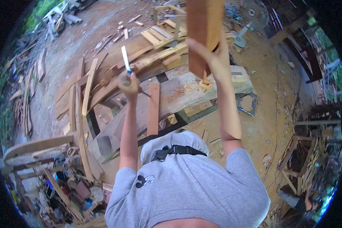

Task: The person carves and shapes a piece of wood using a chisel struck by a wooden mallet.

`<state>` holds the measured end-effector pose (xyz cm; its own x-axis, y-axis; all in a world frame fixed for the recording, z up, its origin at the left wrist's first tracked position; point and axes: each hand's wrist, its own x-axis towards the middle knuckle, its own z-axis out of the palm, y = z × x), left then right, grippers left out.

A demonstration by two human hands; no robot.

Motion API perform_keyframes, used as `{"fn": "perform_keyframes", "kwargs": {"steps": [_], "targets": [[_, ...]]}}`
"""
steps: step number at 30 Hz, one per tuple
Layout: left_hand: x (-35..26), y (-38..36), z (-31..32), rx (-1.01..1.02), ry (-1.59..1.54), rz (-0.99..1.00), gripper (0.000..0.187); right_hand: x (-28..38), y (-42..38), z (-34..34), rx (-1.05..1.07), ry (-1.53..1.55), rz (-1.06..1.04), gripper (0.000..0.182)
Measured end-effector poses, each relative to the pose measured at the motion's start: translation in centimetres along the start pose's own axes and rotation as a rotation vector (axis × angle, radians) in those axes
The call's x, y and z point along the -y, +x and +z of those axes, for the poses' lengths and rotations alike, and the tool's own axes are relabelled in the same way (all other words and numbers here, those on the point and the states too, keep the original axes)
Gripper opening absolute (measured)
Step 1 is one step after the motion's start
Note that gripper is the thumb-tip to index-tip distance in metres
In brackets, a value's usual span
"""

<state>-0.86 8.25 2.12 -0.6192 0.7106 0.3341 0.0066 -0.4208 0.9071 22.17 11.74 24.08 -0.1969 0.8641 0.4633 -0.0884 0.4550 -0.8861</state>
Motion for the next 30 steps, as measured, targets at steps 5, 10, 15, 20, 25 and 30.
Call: {"fn": "perform_keyframes", "kwargs": {"steps": [5,10,15,20,25,30], "targets": [[-0.2,0.1,0.2,-0.066,0.043,0.056,0.02,-3.2,-1.2,4.9,-0.033,-0.028,-0.175,0.052],[-0.2,-0.1,0.5,-0.128,-0.098,-0.043,0.02,-4.5,1.9,2.5,0.323,-1.088,-0.543,0.062],[-0.3,-0.3,0.5,-0.049,0.164,0.06,0.024,-3.7,3.3,4.4,0.035,-0.601,-0.485,0.061],[-1.2,-0.3,1.1,-0.045,0.134,-0.054,0.025,-5.7,0.6,6.9,-0.052,-0.005,-0.32,0.062],[0.0,-0.6,0.0,-0.028,0.11,0.01,0.016,-6.9,1.3,4.1,0.247,-1.146,-0.594,0.063],[-0.3,-0.2,0.4,-0.047,0.19,0.089,0.03,-5.5,1.7,7.1,-0.099,-0.035,-0.17,0.056]]}}
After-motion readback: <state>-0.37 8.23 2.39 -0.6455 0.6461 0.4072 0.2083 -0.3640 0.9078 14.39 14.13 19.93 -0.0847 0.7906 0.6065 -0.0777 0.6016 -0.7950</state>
